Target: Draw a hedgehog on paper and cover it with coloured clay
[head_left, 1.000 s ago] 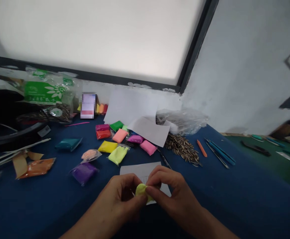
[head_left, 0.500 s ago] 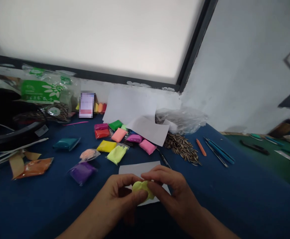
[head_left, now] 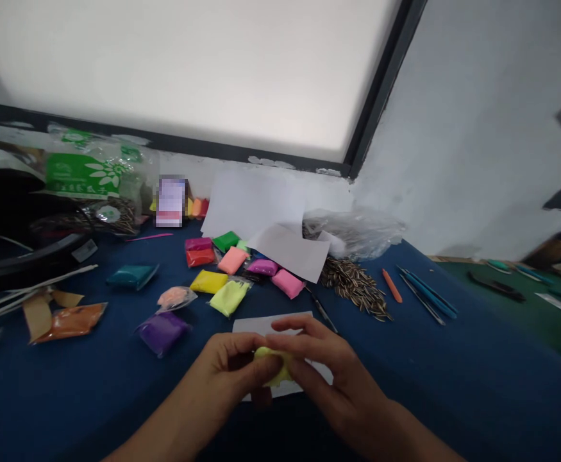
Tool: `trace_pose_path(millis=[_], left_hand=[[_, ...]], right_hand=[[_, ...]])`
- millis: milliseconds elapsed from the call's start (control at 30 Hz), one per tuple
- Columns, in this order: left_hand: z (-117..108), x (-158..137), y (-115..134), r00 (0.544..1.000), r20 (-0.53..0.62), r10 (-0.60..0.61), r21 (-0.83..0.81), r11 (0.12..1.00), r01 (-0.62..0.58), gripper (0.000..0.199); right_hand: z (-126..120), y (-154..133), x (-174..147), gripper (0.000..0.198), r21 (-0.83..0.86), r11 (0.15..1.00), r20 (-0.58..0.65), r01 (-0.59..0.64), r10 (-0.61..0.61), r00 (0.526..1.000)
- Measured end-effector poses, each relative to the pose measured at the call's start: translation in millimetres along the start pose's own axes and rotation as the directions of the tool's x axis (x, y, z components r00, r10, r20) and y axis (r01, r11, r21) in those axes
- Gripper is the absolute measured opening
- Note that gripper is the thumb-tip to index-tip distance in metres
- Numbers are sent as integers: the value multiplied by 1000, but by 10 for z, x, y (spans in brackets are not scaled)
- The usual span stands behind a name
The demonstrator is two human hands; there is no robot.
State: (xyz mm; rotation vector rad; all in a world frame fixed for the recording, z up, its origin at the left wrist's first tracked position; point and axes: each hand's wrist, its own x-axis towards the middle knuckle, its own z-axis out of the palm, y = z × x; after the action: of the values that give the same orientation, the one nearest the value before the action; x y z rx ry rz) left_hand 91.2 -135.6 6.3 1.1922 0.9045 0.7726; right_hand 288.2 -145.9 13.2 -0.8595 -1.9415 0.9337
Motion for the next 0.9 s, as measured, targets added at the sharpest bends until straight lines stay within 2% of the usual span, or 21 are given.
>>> trace_pose_path(millis=[100, 267, 433, 600, 667, 800, 900], left_hand=[[-23, -15, 32, 1000, -25, 6, -23, 1000, -6, 35], [13, -49, 91, 999, -14, -36, -130, 991, 34, 21], [-5, -41, 44, 999, 26, -36, -105, 994, 39, 33], [-33, -16, -1, 1000, 17, -23, -108, 994, 25, 41], [-28, -12, 0, 1000, 12, -29, -111, 993, 30, 42], [-17, -23, 8, 999, -20, -30, -169, 985, 26, 36], [-14, -39, 11, 998, -49, -42, -216, 976, 31, 31]], right_hand=[[-5, 26, 16, 33, 54, 998, -71, -43, 47, 996], [8, 30, 51, 28, 11, 995, -19, -102, 102, 995], [48, 24, 36, 24, 12, 997, -87, -76, 77, 993], [50, 13, 26, 21, 9, 997, -11, -73, 74, 997], [39, 17, 22, 22, 27, 995, -17, -93, 94, 995], [19, 19, 17, 16, 153, 949, -70, -277, 290, 954], [14, -6, 33, 18, 240, 889, -1, -391, 403, 915]])
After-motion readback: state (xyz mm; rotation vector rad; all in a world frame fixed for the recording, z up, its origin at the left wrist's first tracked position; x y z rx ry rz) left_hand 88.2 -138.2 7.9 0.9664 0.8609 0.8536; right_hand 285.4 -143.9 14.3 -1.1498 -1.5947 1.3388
